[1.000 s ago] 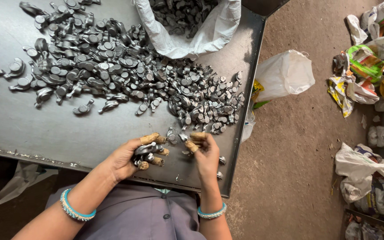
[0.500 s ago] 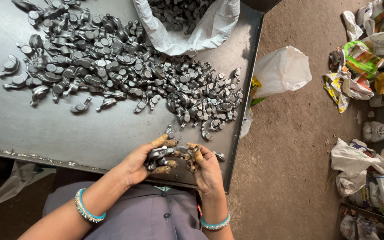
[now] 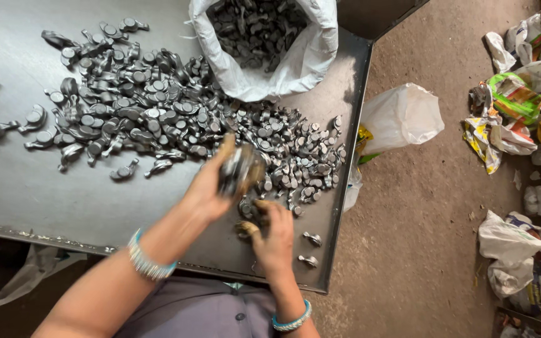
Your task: The person stands at a metal table sorting small cast metal handle parts. They pick up individual castings, turn them over in their hands, and place accepted pieces into a white sack set in the table while pushing others back onto the pile.
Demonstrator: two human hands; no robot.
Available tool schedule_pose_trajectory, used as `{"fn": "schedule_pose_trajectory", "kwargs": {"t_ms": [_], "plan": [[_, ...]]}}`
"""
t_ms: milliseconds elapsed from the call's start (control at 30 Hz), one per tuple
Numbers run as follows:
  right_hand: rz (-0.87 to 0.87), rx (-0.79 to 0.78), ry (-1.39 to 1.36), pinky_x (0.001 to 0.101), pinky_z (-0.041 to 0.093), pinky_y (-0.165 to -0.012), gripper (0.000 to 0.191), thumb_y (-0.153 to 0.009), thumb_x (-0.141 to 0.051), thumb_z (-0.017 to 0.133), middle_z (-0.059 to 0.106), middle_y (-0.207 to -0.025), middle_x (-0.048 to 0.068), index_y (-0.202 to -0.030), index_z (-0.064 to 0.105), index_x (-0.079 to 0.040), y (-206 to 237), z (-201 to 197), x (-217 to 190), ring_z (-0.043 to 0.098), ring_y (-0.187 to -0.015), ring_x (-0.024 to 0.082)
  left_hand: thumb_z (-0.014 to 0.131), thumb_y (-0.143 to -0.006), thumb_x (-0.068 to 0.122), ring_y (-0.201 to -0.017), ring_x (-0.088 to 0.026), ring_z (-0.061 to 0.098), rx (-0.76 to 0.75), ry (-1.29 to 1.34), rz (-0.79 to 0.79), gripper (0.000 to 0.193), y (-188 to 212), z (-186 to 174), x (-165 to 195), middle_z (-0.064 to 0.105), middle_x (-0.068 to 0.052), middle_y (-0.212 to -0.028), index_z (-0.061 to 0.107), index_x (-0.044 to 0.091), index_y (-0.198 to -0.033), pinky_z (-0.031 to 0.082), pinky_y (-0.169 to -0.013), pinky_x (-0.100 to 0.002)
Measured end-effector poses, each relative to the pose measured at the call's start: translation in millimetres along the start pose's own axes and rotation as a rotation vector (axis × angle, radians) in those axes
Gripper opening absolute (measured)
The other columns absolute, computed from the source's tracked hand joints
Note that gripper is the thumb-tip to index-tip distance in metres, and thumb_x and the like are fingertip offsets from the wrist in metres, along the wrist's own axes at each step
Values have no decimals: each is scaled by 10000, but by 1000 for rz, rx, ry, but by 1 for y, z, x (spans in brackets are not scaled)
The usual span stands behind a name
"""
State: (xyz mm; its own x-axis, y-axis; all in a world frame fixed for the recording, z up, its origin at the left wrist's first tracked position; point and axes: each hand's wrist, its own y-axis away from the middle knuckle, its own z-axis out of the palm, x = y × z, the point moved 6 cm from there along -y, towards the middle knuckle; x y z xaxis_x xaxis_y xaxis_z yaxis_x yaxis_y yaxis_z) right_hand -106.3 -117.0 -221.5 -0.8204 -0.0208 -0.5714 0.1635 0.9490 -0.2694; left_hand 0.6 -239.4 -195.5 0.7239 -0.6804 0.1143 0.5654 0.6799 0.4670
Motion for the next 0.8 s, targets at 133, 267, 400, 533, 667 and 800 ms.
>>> {"fn": "schedule_pose_trajectory", "kwargs": {"t_ms": [133,267,400,533,667,800], "plan": [[-62,-20,83,442,484,-914,428,-717,-67,823,658,-1121,147,-1127,700,-50,-5,12,-12,568,-1038,359,545,-962,701,-1145,-254,555,-354,-168,400,782,-54,84,51,531,-88,-1219,467,39,-1372,571,-895,-471],[-8,-17,51,417,507,-878,354,-785,-70,816,710,-1036,111,-1118,696,-64,-6,17,-4,604,-972,322,690,-898,484,-1144,-164,588,-243,-528,511,756,-65,98,60,583,34,-1341,415,168,-1527,533,-895,-338],[145,-10,-22,379,544,-799,298,-787,-50,809,714,-965,123,-1059,688,-41,-3,15,20,683,-886,294,807,-863,220,-1051,-178,732,-275,-899,524,519,-17,60,34,753,-38,-1189,650,93,-1342,590,-931,-291],[307,-79,-630,311,582,-787,297,-869,-50,800,733,-1022,106,-1125,651,-17,4,19,47,708,-885,202,775,-844,149,-955,-140,710,-172,-1406,643,340,35,15,14,767,-72,-1099,775,34,-1163,557,-834,-286],[573,-263,-1427,294,582,-699,333,-939,-119,730,719,-1007,95,-1230,596,-30,20,35,59,698,-808,179,752,-891,73,-897,-102,705,-215,-1133,454,241,55,-9,-3,789,-54,-1003,777,-2,-1118,563,-799,-244],[777,-275,-1629,301,591,-687,338,-976,-156,662,720,-999,91,-1275,598,-11,37,42,68,696,-811,163,778,-837,21,-795,-82,664,-120,-865,272,254,59,-24,-18,774,-45,-937,784,-24,-1087,536,-678,-235]]}}
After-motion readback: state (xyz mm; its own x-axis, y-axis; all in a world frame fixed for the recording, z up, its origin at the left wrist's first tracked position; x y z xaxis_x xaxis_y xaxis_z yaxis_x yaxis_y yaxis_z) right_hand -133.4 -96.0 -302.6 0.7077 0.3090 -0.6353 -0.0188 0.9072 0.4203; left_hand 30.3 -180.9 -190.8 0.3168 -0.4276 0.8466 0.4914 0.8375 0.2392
